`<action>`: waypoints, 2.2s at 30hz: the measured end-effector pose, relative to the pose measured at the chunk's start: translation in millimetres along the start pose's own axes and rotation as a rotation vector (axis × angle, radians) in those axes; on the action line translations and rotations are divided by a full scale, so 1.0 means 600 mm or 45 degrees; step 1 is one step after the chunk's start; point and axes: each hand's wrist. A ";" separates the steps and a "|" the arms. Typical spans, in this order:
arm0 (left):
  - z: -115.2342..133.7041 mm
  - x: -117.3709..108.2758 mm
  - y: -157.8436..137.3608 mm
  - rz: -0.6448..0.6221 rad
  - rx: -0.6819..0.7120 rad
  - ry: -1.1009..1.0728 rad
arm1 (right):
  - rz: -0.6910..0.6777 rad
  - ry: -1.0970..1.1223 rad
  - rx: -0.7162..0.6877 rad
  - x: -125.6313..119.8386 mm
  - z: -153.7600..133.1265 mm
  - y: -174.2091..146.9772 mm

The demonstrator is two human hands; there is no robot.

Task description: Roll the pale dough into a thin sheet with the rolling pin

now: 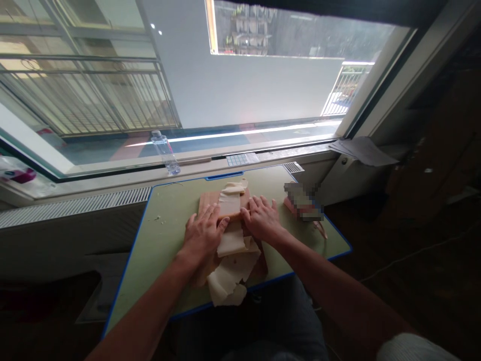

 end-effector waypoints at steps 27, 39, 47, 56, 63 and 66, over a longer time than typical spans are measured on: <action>-0.022 0.020 0.198 -0.025 -0.137 -0.072 | 0.088 0.107 0.148 0.011 -0.007 0.135; -0.023 0.021 0.222 0.105 -0.093 0.010 | 0.018 0.118 0.153 0.011 -0.002 0.157; -0.016 0.024 0.158 0.055 -0.143 0.033 | 0.045 0.043 0.105 0.015 -0.017 0.085; 0.005 0.016 0.039 0.061 -0.116 0.080 | 0.061 0.072 -0.106 0.006 -0.010 -0.014; 0.008 -0.001 -0.028 -0.015 -0.027 0.013 | -0.020 0.175 -0.402 -0.014 0.032 -0.029; -0.014 -0.006 0.000 -0.061 -0.042 -0.058 | -0.008 0.147 -0.427 -0.020 0.039 -0.008</action>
Point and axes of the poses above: each hand's wrist, its own y-axis towards the middle knuckle, its own x-axis out of the palm, z = x × y, and after that the axes turned 8 degrees about -y, right-handed
